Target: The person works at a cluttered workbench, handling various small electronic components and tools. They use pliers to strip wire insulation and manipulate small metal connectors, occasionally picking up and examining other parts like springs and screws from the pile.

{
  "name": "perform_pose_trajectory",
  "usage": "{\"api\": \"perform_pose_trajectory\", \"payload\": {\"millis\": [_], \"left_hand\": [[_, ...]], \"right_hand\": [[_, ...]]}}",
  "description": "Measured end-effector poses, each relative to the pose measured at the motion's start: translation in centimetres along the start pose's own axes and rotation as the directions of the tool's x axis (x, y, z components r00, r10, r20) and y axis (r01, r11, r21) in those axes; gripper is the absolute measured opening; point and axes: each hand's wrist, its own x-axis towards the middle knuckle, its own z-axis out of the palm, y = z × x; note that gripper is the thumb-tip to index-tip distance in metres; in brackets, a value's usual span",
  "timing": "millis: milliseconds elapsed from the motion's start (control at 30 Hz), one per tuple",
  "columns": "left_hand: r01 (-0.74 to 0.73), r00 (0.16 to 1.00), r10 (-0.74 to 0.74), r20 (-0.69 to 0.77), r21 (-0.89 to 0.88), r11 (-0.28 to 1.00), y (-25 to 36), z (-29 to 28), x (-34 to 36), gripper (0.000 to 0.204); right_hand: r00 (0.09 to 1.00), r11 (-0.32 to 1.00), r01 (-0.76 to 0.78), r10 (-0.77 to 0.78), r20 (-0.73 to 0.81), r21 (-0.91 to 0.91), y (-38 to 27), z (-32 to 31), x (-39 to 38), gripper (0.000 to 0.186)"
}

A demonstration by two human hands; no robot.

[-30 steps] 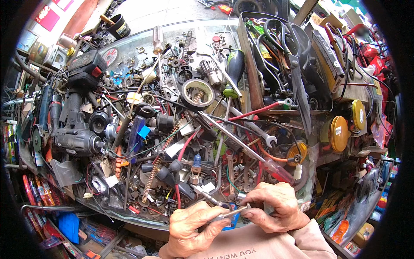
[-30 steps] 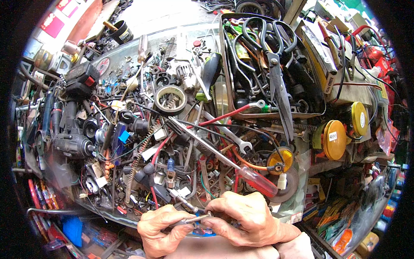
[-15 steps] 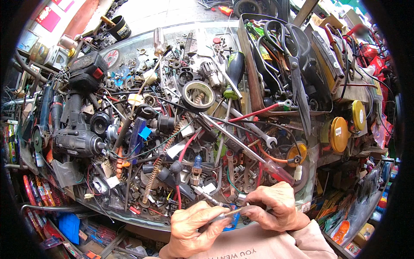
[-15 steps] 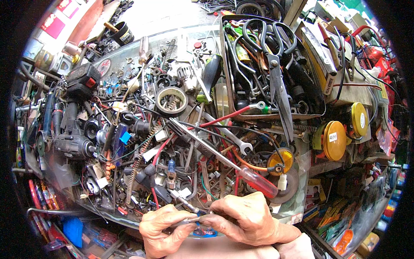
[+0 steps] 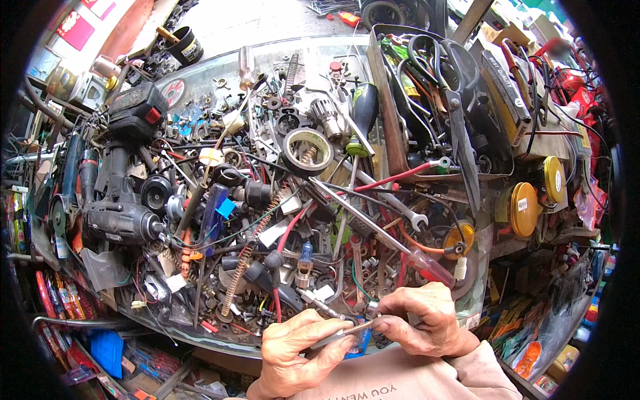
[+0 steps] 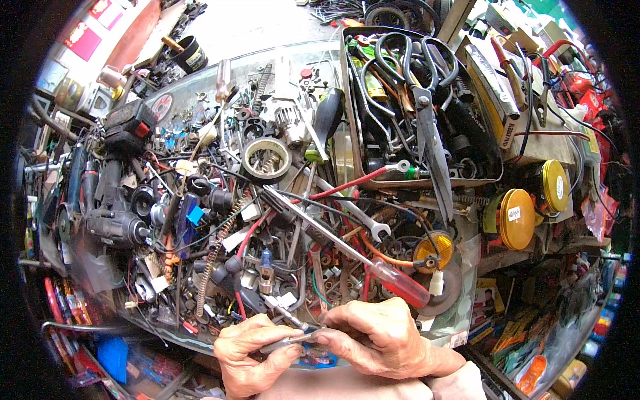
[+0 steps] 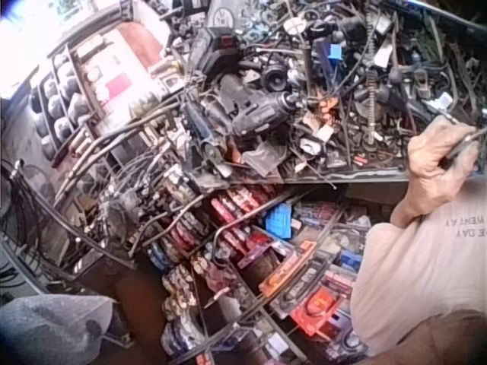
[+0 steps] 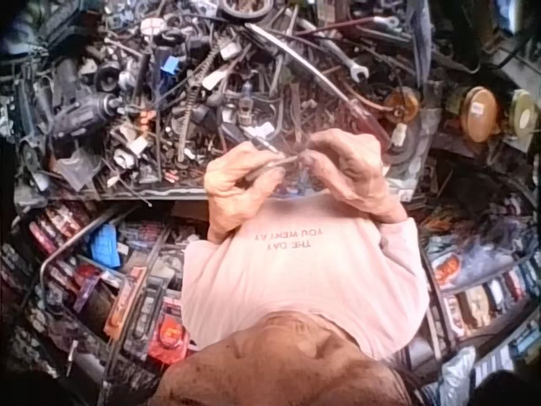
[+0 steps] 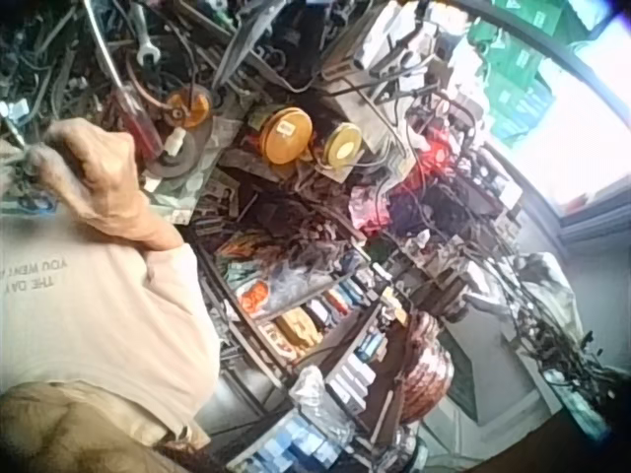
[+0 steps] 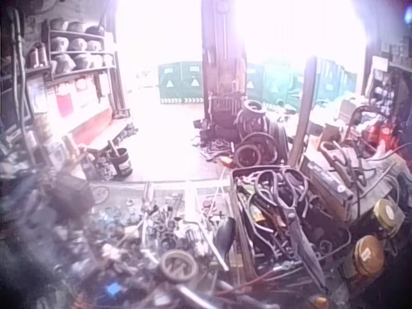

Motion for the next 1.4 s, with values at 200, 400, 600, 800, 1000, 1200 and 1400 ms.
{"api": "perform_pose_trajectory", "payload": {"millis": [200, 400, 600, 800, 1000, 1200, 1400], "left_hand": [[0.011, 1.000, -0.011, -0.011, -0.043, 0.999, 0.1, 0.3, 0.0, 0.021], [0.032, 0.999, -0.033, -0.004, -0.066, 0.997, 0.0, 0.1, 0.1, 0.020], [-0.049, 0.999, 0.049, 0.017, 0.022, 0.999, 0.2, -0.1, 0.3, 0.019], [-0.116, 0.992, 0.120, -0.030, 0.092, 0.989, 0.9, -0.8, 0.7, 0.019], [-0.241, 0.957, 0.210, 0.202, 0.145, 0.960, 2.1, -2.1, 1.8, 0.011], [-0.219, 0.951, 0.289, -0.105, 0.431, 0.875, 1.6, -4.3, 2.7, 0.014], [-0.278, 0.936, 0.350, 0.033, 0.680, 0.679, 0.3, -4.4, 7.1, 0.016]], "right_hand": [[0.996, 0.987, -0.089, 0.090, -0.001, 0.135, 0.2, 0.1, -0.4, 0.024], [0.989, 0.973, -0.143, 0.149, -0.019, 0.182, -0.5, 0.3, -0.1, 0.024], [0.983, 0.965, -0.161, 0.175, -0.053, 0.205, -0.4, 0.2, -0.5, 0.020], [0.999, 0.998, 0.036, -0.038, 0.025, 0.049, -0.3, -0.5, 0.0, 0.024], [0.984, 0.997, 0.042, -0.029, -0.178, 0.067, 0.1, -0.7, -1.2, 0.022], [0.960, 0.978, -0.023, -0.036, -0.278, -0.208, -1.0, -0.7, -0.5, 0.021], [0.982, 0.834, 0.041, -0.136, -0.132, -0.551, -0.5, 0.2, -0.1, 0.028]]}}
